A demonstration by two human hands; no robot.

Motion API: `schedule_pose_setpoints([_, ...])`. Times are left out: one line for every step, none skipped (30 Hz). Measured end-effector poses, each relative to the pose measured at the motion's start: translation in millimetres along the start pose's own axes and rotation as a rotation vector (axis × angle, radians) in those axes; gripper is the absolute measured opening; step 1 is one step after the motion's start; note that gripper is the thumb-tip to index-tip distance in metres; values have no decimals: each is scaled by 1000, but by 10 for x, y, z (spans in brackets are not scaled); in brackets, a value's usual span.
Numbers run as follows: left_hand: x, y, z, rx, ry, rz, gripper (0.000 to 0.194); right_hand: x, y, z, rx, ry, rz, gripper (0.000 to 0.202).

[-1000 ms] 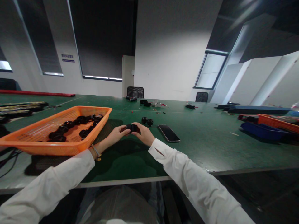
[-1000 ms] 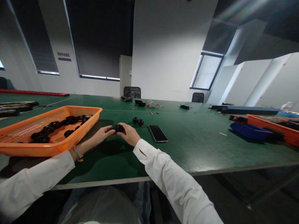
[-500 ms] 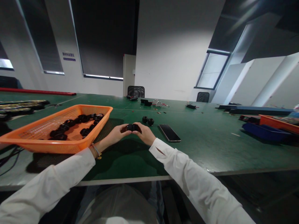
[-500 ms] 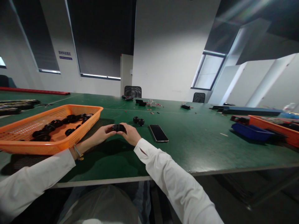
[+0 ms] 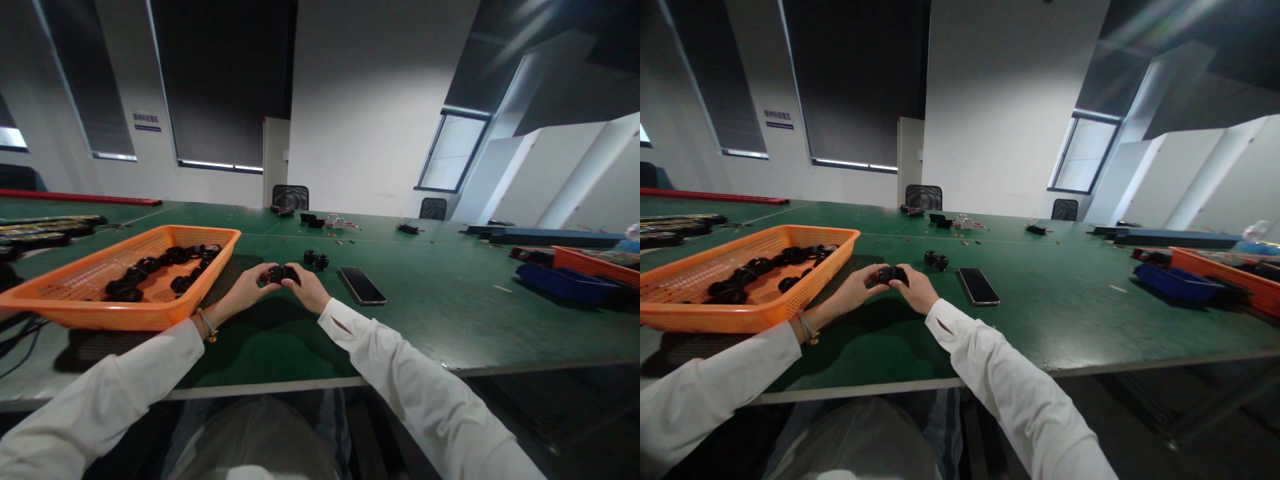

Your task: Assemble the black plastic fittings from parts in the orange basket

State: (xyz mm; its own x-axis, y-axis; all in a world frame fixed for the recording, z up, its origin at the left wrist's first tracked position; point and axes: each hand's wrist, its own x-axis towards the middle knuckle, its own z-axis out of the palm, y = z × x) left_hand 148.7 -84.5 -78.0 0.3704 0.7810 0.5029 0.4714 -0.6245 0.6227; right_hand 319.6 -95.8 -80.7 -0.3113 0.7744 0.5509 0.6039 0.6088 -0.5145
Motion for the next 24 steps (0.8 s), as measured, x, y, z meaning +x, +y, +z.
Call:
schedule_pose_setpoints([-1,3,-4,19,3,18,44,3,-4,5,1,-1,16,30])
schedule_pose_setpoints([-3,8,-8,37,5,37,43,6,-7,10,1,-3,31,30])
schedule_pose_setpoints([-6,12,-14,54,7,57,42,10,-9,15,0,-4,42,30])
schedule_pose_setpoints([-10,17,-19,70,9,76,42,12,-9,19,1,-4,49,30])
schedule_pose_setpoints([-14,21,-24,85,13,95,41,15,-9,25,4,-1,54,29])
schedule_pose_setpoints([-19,26,-29,98,16,113,41,16,-7,30,10,3,57,29])
schedule_pose_setpoints([-23,31,-34,110,21,132,40,18,-4,36,19,8,58,28])
schedule_pose_setpoints([-26,36,-39,119,26,150,39,19,0,41,33,12,59,28])
schedule_pose_setpoints([-28,42,-43,124,29,167,39,20,3,46,48,15,61,27])
schedule_pose_setpoints([-28,46,-46,126,33,182,38,21,7,50,64,18,62,27])
schedule_pose_setpoints([-25,49,-49,126,36,191,37,23,10,53,81,20,64,27])
schedule_pose_setpoints([-20,49,-50,123,37,191,37,24,11,53,100,22,65,27])
schedule_pose_setpoints([-12,45,-50,115,37,179,38,27,11,52,121,23,67,28])
schedule_pose_setpoints([-3,37,-48,102,32,154,39,29,9,49,143,22,69,28])
schedule_pose_setpoints([7,25,-46,83,25,119,41,31,5,44,164,22,70,29])
schedule_pose_setpoints([18,11,-42,57,13,77,44,33,0,38,183,23,66,29])
schedule_pose_setpoints([28,-4,-38,20,-1,35,47,33,-6,32,195,23,56,30])
schedule_pose_setpoints([37,-18,-34,-34,-19,-5,49,34,-12,26,202,22,43,30])
schedule_pose_setpoints([45,-28,-31,-102,-41,-39,49,33,-17,20,202,21,28,30])
schedule_pose_setpoints([51,-33,-28,-176,-63,-68,49,32,-21,15,198,19,17,31])
schedule_pose_setpoints([56,-32,-27,-248,-85,-91,47,31,-24,12,192,17,8,31])
schedule_pose_setpoints([60,-26,-25,-308,-109,-113,44,30,-25,10,184,17,4,32])
schedule_pose_setpoints([63,-16,-23,-352,-133,-134,40,28,-24,9,176,20,1,32])
schedule_pose_setpoints([64,-4,-19,-385,-153,-156,37,26,-22,8,167,22,-3,32])
